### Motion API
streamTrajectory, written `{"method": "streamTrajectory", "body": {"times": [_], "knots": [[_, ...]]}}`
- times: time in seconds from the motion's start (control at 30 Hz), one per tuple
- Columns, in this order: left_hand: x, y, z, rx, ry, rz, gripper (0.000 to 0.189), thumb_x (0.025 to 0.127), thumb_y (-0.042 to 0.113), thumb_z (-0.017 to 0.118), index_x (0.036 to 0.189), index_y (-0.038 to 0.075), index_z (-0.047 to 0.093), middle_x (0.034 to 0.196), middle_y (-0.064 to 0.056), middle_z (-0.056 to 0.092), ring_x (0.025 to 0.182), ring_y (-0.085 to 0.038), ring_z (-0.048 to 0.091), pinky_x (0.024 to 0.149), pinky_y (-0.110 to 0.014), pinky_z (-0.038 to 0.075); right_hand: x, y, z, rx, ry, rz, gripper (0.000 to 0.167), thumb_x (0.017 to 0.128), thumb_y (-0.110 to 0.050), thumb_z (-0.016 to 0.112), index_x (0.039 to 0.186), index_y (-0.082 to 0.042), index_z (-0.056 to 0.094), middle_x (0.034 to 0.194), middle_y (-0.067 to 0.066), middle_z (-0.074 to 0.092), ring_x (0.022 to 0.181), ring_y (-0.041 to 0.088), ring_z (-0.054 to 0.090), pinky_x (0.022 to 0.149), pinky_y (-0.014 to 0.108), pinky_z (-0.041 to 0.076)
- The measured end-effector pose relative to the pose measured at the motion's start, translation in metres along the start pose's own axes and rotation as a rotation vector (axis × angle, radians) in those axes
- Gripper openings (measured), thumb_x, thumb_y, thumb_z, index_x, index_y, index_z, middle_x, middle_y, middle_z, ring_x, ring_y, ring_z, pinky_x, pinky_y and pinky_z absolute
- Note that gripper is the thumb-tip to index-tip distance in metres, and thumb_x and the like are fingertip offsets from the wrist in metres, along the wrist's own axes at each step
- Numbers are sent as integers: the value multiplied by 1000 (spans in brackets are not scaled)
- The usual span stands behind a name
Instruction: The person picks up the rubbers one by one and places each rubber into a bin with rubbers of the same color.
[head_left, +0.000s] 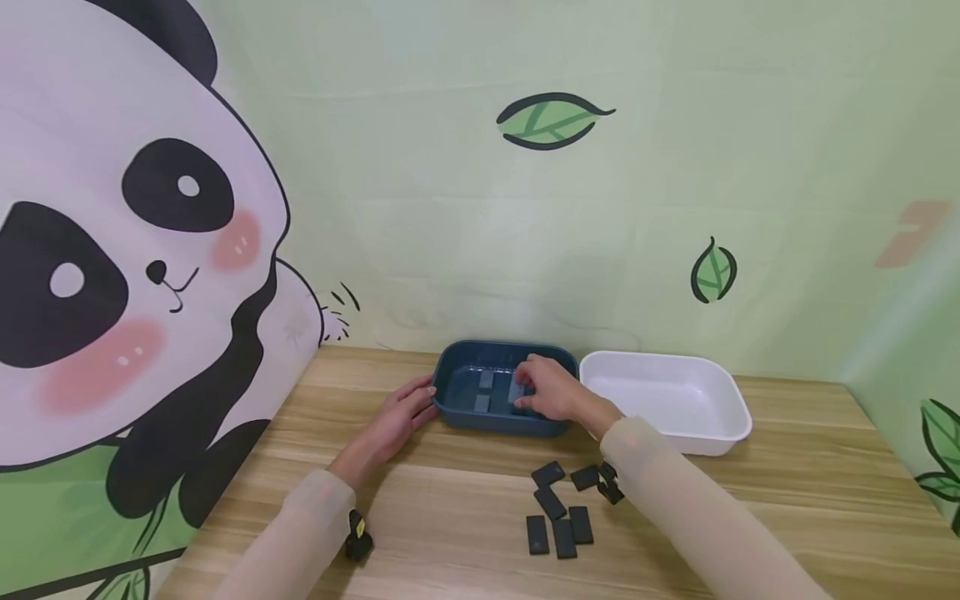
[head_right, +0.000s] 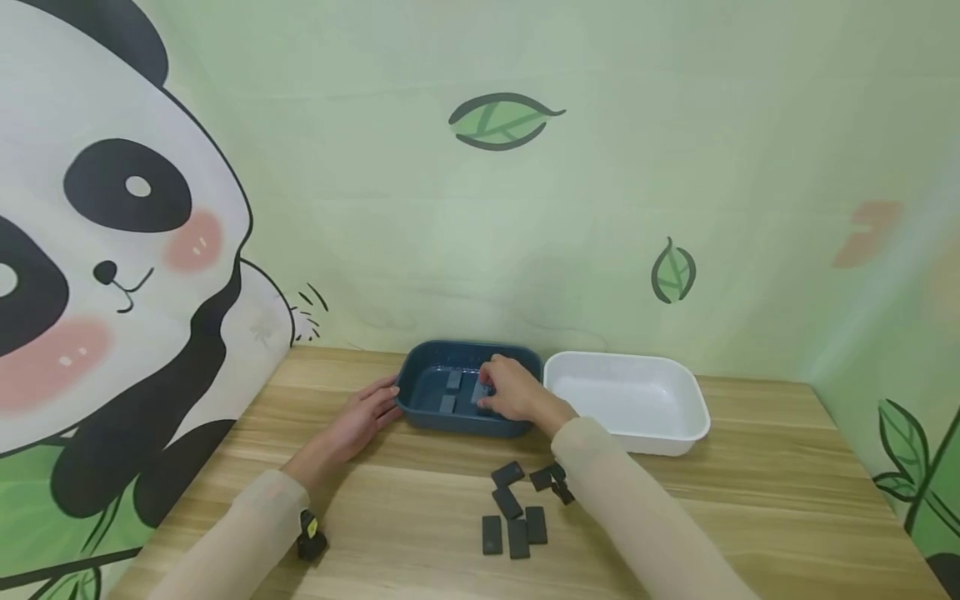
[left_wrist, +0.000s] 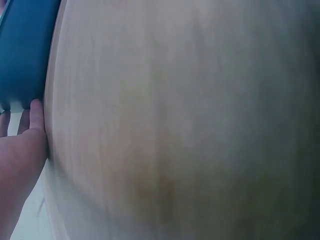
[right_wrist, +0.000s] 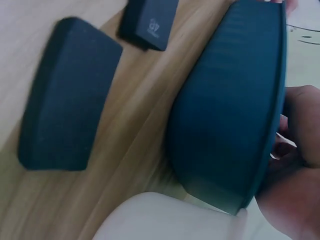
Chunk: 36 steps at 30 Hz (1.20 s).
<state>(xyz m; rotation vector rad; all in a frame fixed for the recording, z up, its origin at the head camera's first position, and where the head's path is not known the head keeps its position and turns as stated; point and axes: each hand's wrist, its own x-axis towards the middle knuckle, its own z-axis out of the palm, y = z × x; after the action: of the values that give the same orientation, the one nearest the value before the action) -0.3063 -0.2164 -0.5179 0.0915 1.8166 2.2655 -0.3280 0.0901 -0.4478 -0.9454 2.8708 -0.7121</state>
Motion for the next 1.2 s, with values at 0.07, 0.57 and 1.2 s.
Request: {"method": "streamTrajectory", "body": {"times": [0.07, 0.57, 1.2], "knots": [[0, -1, -1, 3, 9, -1, 54, 111, 12, 52, 160, -3, 37, 163, -22, 41, 149, -33, 44, 120, -43, 39, 3, 2, 3, -24, -18, -4, 30, 91, -14, 85, 113, 2, 72, 103, 11, 65, 98, 27, 65, 92, 43, 56], [2, -3, -2, -7, 21, -3, 52, 111, 12, 53, 159, -2, 40, 163, -20, 43, 147, -32, 46, 116, -38, 44, 8, 5, 13, -44, -97, 65, 25, 91, -17, 86, 109, -4, 76, 103, 8, 71, 99, 25, 68, 95, 43, 56], [1, -1, -1, 4, 7, -13, 53, 111, 14, 54, 160, -1, 40, 164, -18, 41, 148, -32, 44, 120, -42, 40, 12, 4, 13, -81, -163, 138, 22, 93, -18, 83, 110, -9, 74, 106, 7, 72, 103, 25, 67, 97, 43, 56]]}}
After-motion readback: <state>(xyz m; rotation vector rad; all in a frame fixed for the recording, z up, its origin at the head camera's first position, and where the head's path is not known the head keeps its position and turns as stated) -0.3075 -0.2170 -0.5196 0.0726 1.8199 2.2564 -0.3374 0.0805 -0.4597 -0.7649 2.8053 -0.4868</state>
